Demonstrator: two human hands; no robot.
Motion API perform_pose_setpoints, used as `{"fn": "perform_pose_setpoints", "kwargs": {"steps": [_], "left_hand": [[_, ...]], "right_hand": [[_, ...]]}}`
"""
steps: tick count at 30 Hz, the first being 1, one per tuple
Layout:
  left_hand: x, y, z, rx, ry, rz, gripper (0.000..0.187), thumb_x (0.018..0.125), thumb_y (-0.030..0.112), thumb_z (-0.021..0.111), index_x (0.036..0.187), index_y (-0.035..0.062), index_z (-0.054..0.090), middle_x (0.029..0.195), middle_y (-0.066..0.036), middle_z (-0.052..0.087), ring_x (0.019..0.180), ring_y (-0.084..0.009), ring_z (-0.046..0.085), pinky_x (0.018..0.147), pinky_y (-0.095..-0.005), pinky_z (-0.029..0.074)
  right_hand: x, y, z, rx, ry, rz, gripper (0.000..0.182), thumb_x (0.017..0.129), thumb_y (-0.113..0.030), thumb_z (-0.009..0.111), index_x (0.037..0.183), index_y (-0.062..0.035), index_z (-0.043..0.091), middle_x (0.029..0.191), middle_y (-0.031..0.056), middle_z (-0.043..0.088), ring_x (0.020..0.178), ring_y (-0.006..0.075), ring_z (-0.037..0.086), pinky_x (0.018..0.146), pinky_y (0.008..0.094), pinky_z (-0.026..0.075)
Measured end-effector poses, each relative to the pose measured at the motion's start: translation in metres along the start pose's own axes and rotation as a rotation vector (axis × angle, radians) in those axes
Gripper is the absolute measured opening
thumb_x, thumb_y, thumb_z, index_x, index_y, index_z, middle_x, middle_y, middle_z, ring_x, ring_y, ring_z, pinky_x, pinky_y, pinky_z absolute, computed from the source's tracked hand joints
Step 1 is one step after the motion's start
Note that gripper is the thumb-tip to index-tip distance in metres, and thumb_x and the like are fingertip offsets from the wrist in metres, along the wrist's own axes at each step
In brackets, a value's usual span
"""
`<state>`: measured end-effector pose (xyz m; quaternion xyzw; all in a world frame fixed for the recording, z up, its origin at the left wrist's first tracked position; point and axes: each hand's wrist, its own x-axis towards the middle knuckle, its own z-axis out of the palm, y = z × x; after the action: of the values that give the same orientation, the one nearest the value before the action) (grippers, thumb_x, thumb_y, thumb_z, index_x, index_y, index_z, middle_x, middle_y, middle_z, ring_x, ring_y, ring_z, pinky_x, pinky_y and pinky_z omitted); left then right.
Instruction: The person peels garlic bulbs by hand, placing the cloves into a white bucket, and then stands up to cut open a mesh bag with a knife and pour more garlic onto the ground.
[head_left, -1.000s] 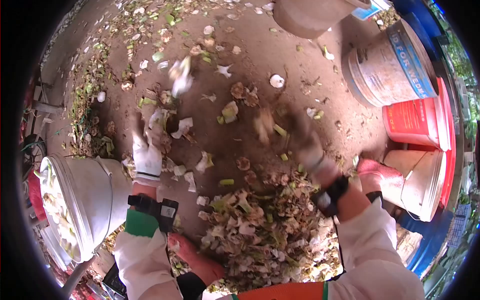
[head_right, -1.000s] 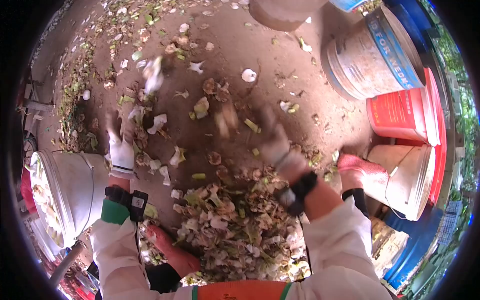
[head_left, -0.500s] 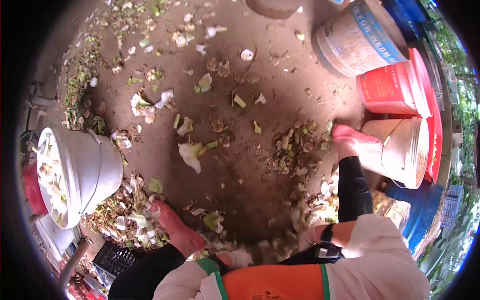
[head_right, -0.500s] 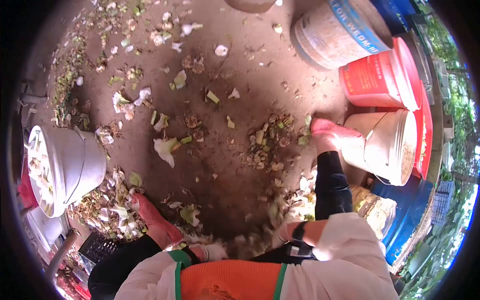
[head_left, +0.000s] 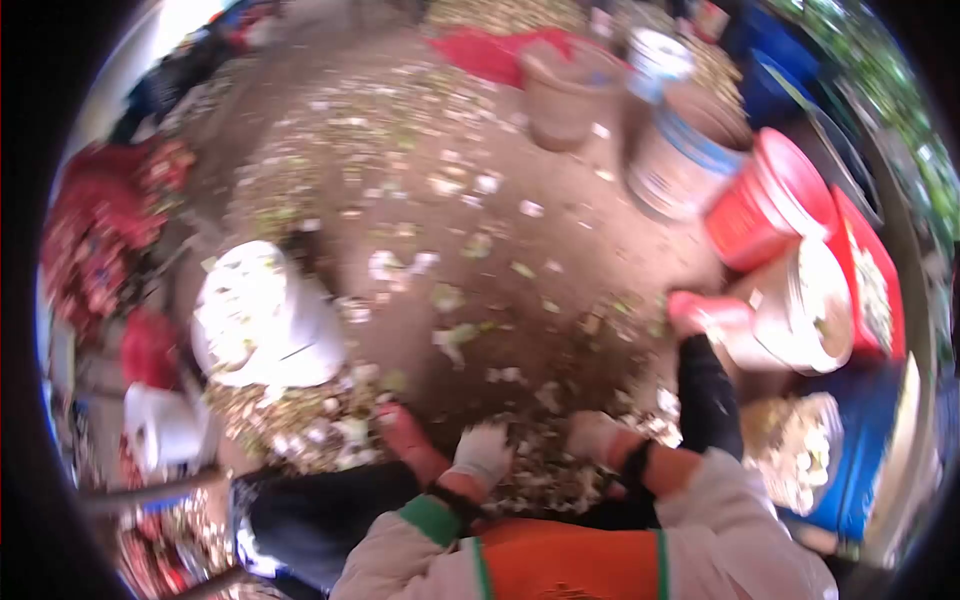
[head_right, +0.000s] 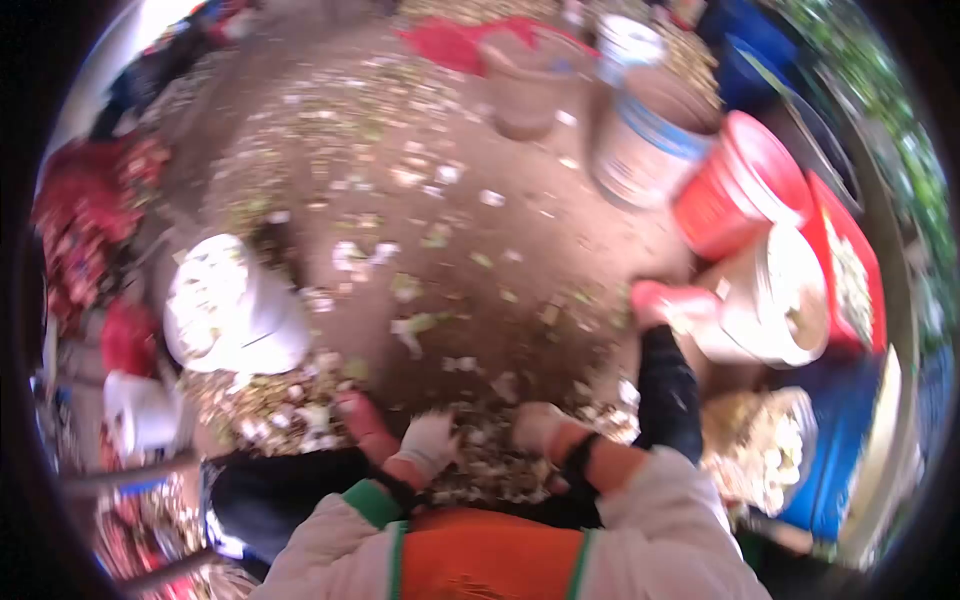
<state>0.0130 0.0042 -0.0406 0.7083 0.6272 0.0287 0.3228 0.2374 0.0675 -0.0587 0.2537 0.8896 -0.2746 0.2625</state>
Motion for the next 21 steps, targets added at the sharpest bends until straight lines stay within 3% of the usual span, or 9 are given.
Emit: {"fn": "perform_pose_setpoints", "kwargs": {"steps": [2,7,10,11,14,17,19,20,21], "left_hand": [[-0.015,0.017,-0.046,0.571,0.268,0.258,0.036,0.079,0.028,0.056,0.109,0.0089,0.062,0.103,-0.014,0.064,0.099,-0.0302,0.06,0.084,-0.0402,0.046],[-0.081,0.036,-0.082,0.243,0.37,0.214,0.026,0.078,0.021,0.055,0.098,0.0064,0.06,0.085,-0.013,0.063,0.085,-0.0306,0.061,0.075,-0.0428,0.048],[-0.108,0.038,-0.094,0.051,0.567,0.054,0.02,0.078,0.018,0.054,0.093,0.0064,0.059,0.075,-0.013,0.062,0.071,-0.0324,0.062,0.063,-0.044,0.049],[-0.115,0.038,-0.088,-0.044,0.668,0.023,0.017,0.077,0.017,0.054,0.09,0.0066,0.059,0.07,-0.013,0.061,0.065,-0.0336,0.061,0.058,-0.0447,0.048],[-0.142,0.036,-0.101,-0.171,0.832,0.088,0.015,0.08,0.018,0.053,0.088,0.0072,0.058,0.066,-0.014,0.06,0.064,-0.0335,0.061,0.06,-0.0445,0.048],[-0.134,0.004,-0.098,-0.228,0.861,0.038,0.013,0.082,0.02,0.053,0.086,0.0086,0.058,0.066,-0.013,0.059,0.064,-0.0331,0.06,0.06,-0.0452,0.047],[-0.053,-0.036,-0.039,-0.964,0.94,0.172,0.014,0.083,0.024,0.055,0.081,0.0112,0.061,0.068,-0.012,0.06,0.065,-0.0313,0.06,0.059,-0.0434,0.047],[-0.085,-0.022,-0.081,-0.528,1.02,0.113,0.013,0.083,0.023,0.055,0.08,0.0111,0.061,0.069,-0.012,0.061,0.066,-0.0303,0.06,0.059,-0.0426,0.047],[-0.137,-0.001,-0.129,-0.094,1.059,0.052,0.013,0.083,0.022,0.054,0.079,0.0109,0.06,0.069,-0.012,0.061,0.067,-0.0293,0.061,0.06,-0.0419,0.047]], "right_hand": [[-0.01,-0.07,-0.045,0.094,0.052,0.272,0.029,0.082,-0.021,0.051,0.107,-0.0135,0.065,0.093,0.014,0.068,0.087,0.0296,0.066,0.074,0.0397,0.052],[-0.042,-0.148,-0.123,0.108,0.302,0.192,0.029,0.084,-0.018,0.051,0.11,-0.0126,0.063,0.095,0.0138,0.068,0.091,0.0311,0.065,0.076,0.0382,0.052],[-0.056,-0.179,-0.156,0.828,0.509,0.159,0.021,0.087,-0.013,0.054,0.102,-0.008,0.067,0.088,0.0123,0.068,0.085,0.0275,0.065,0.081,0.0336,0.051],[-0.026,-0.125,-0.124,0.004,0.642,-0.281,0.02,0.088,-0.012,0.053,0.1,-0.0055,0.068,0.086,0.0107,0.068,0.083,0.0226,0.066,0.078,0.0303,0.051],[-0.053,-0.202,-0.176,1.489,0.355,0.063,0.018,0.086,-0.015,0.055,0.096,-0.0045,0.066,0.072,0.0001,0.058,0.058,0.0097,0.051,0.05,0.0219,0.038],[-0.049,-0.209,-0.192,1.759,0.622,-0.222,0.024,0.089,-0.021,0.052,0.1,-0.0016,0.061,0.067,0.0001,0.054,0.047,0.0053,0.036,0.042,0.0198,0.027],[-0.067,-0.242,-0.237,1.103,0.935,-0.089,0.024,0.09,-0.019,0.053,0.104,-0.0021,0.061,0.07,0.0008,0.056,0.049,0.0041,0.042,0.044,0.0187,0.031],[-0.058,-0.233,-0.241,0.729,0.971,-0.004,0.024,0.09,-0.017,0.055,0.107,-0.0007,0.06,0.08,0.0046,0.062,0.061,0.0097,0.057,0.053,0.0207,0.043],[-0.049,-0.223,-0.243,-0.182,1.108,-0.357,0.025,0.089,-0.014,0.056,0.11,-0.0002,0.059,0.091,0.0079,0.066,0.08,0.0171,0.064,0.069,0.0247,0.05]]}}
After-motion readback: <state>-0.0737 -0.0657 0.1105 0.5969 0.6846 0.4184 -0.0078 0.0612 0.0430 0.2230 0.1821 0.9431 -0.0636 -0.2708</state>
